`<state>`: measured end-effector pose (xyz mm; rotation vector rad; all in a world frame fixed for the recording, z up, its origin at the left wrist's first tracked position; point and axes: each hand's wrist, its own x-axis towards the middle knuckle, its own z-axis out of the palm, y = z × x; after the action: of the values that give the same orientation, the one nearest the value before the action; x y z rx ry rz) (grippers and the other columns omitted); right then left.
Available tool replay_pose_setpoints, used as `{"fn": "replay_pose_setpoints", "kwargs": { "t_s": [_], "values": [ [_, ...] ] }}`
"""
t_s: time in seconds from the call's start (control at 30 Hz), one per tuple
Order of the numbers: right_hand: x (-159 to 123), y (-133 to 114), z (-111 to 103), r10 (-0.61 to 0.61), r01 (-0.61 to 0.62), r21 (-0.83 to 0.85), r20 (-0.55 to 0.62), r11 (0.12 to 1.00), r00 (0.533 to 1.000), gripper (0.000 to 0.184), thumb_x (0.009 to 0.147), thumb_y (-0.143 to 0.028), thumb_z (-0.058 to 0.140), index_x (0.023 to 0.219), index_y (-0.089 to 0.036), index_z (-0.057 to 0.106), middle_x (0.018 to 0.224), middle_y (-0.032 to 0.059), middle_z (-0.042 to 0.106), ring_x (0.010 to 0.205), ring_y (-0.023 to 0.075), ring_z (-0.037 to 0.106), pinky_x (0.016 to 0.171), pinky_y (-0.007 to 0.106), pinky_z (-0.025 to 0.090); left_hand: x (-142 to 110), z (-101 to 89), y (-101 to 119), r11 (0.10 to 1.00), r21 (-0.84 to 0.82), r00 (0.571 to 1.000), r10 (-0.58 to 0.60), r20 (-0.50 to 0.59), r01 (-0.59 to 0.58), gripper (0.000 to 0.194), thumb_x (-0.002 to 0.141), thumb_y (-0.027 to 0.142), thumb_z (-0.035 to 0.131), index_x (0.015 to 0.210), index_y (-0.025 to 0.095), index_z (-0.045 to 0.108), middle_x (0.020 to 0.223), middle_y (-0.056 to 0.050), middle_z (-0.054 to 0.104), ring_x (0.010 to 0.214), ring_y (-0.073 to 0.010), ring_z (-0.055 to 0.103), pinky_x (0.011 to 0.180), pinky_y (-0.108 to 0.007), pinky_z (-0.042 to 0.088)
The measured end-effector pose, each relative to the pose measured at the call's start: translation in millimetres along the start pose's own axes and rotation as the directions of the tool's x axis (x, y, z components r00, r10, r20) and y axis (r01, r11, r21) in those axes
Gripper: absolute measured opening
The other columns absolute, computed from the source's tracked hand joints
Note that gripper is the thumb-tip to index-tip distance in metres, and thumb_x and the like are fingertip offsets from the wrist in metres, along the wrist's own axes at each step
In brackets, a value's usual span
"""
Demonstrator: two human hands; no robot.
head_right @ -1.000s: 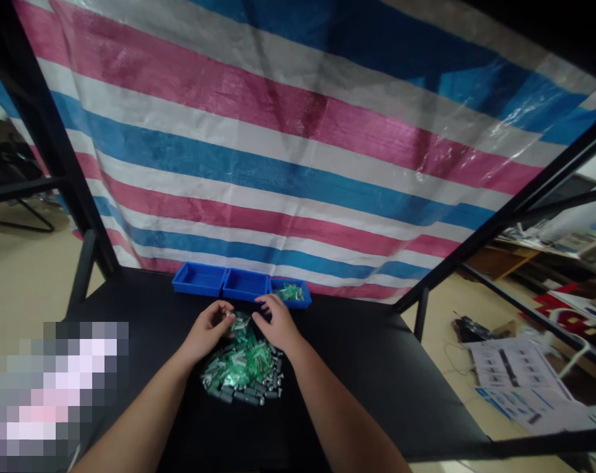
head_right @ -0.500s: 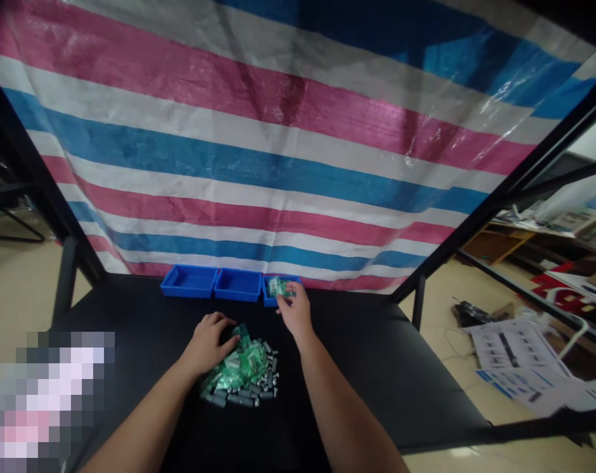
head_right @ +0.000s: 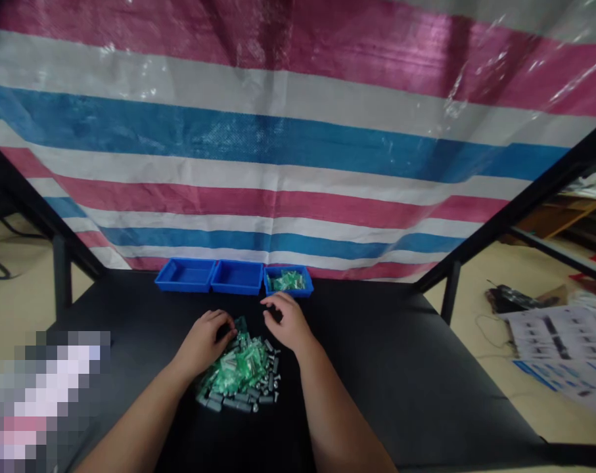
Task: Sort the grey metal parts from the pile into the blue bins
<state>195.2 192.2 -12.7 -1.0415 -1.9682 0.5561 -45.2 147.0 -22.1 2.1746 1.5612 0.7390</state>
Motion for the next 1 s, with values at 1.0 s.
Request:
{"fn": "replay_pose_setpoints", "kwargs": {
  "t_s": [1.0],
  "values": [
    [17.8, 12.6, -0.1, 0.164, -0.345, -0.366, -0.444, 0.864, 0.881, 0.029, 0.098, -0.023, 0.045, 0.109, -0.026, 0.072, 0.119, 0.0091, 0.064, 0.116, 0.0295, 0.047, 0.102, 0.047, 0.036, 13.4, 2.5, -5.1, 0.986, -0.158, 0.957, -0.087, -0.278, 0.044, 0.023, 0.092, 0.041, 0.056, 0.087, 0.021, 0.066, 0.085, -0.003, 0.067, 0.078, -0.0182, 0.06, 0.071, -0.029, 0.044]
  ]
}}
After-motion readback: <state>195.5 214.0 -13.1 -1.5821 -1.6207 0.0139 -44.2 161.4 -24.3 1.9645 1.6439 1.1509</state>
